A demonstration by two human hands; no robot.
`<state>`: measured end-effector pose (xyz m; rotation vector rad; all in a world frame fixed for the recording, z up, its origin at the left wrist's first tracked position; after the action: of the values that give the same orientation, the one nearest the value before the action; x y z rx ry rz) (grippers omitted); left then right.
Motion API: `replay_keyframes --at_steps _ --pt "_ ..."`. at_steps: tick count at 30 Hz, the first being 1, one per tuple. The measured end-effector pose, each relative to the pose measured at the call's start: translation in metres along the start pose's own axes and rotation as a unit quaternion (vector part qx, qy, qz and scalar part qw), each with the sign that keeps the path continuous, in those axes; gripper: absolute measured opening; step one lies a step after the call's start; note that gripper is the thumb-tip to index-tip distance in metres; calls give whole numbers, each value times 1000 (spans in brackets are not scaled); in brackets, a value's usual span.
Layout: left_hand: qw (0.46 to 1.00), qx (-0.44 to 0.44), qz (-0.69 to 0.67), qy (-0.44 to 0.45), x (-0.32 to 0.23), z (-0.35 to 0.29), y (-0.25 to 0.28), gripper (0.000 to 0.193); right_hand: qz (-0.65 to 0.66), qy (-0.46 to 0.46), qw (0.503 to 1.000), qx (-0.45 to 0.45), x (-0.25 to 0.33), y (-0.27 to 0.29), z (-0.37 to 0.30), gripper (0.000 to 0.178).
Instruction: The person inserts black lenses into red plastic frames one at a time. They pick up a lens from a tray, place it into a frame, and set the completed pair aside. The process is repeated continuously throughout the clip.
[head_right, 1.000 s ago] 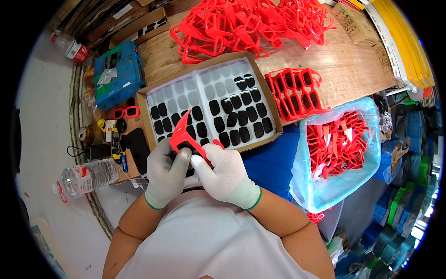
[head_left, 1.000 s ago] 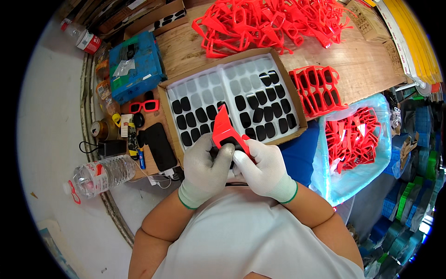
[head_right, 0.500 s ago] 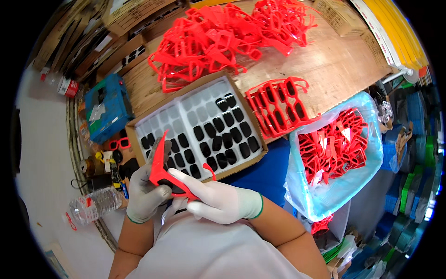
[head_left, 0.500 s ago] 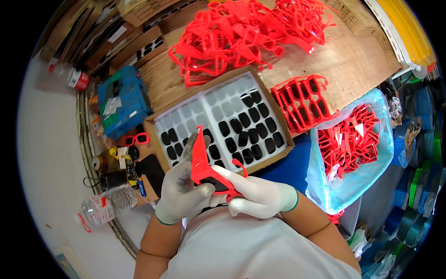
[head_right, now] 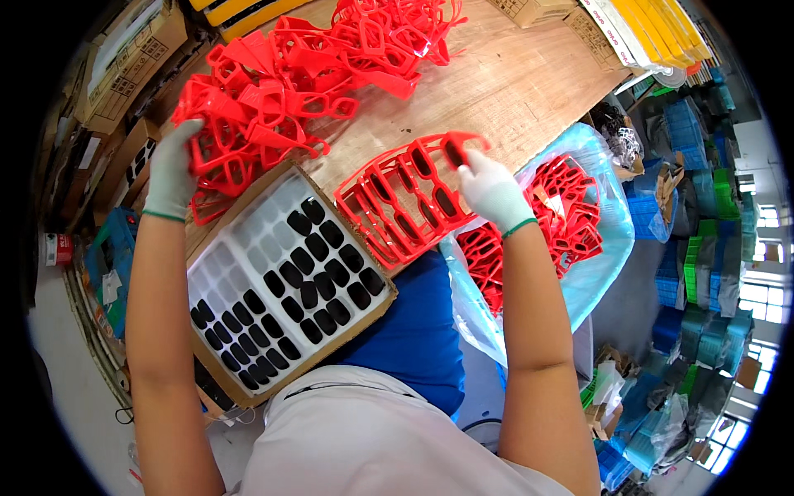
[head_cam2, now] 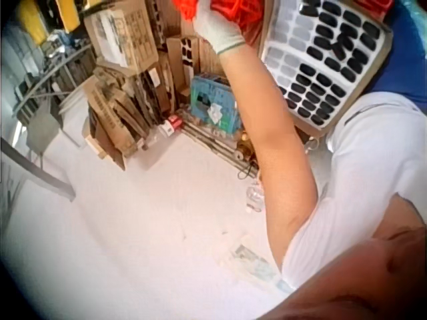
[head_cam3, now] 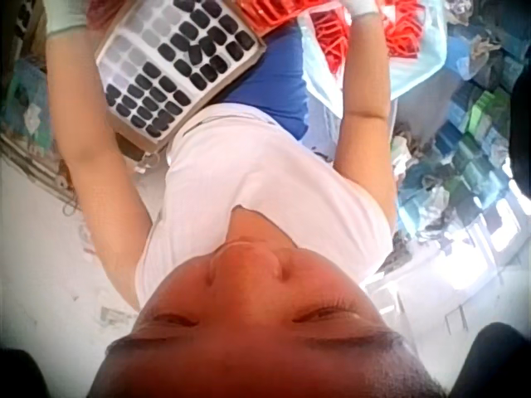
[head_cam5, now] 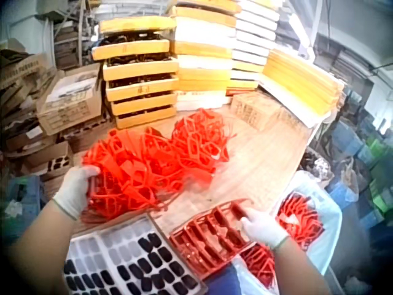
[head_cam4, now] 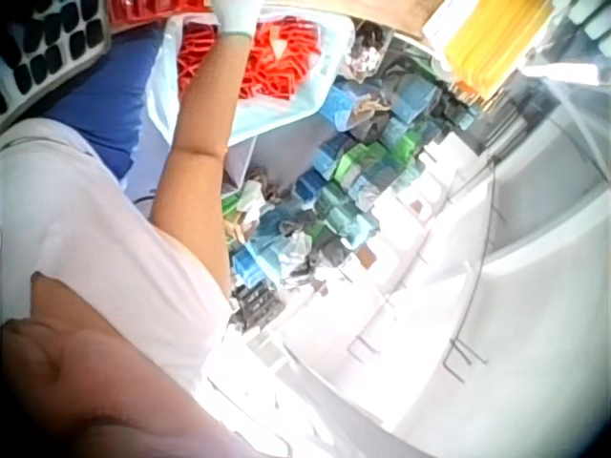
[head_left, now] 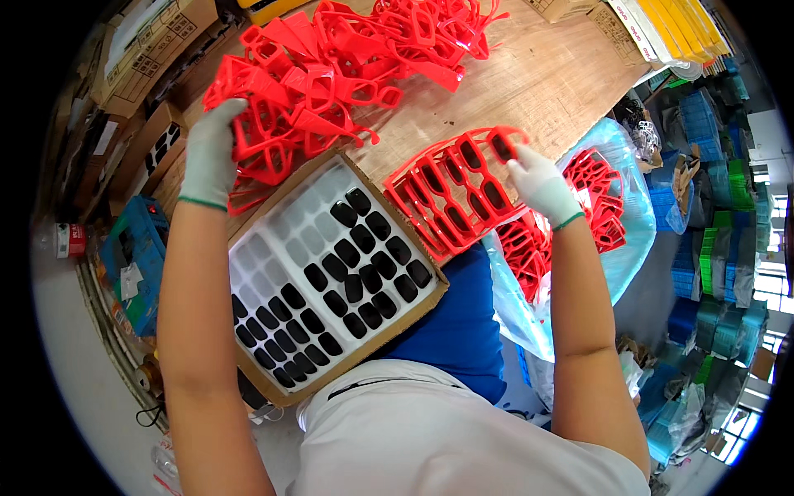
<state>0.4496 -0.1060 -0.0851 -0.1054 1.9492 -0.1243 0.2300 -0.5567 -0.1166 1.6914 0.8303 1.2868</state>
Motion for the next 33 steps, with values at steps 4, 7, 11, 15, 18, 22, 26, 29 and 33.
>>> replay_keyframes --at_steps 4,7,11,15,18,22,26,29,33 --pt "992 -13 32 -122 -37 -66 12 27 38 -5 997 67 23 -15 -4 32" --pt "969 -50 153 -186 -49 -128 33 28 80 3 995 61 40 -13 -3 32" --pt "969 0 211 -127 -20 -189 60 30 176 85 978 77 72 -19 -13 31" --pt "957 -9 253 -140 2 -238 78 32 119 94 982 116 69 -25 -6 32" --pt "963 -15 222 -154 12 -259 84 37 84 97 986 111 62 -28 -3 31" --pt "977 62 181 -92 31 -299 87 49 58 29 997 39 78 -16 -9 35" --pt "978 120 164 -54 52 -340 99 44 -40 234 938 -251 155 7 -40 28" --pt "982 123 140 -16 57 -344 95 45 -7 260 963 -68 225 -42 -53 15" --pt "961 187 202 -38 49 -345 61 41 -120 87 973 179 269 -127 -35 33"
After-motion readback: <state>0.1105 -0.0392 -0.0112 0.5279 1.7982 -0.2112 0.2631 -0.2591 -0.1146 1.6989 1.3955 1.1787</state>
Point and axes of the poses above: each hand's wrist, its own z-axis towards the middle knuckle, its own y-axis out of the back of the hand, x = y × z, the point moved 6 cm from there along z, towards the middle knuckle, and after that the axes turned 4 degrees about y, right-handed, at the moved point
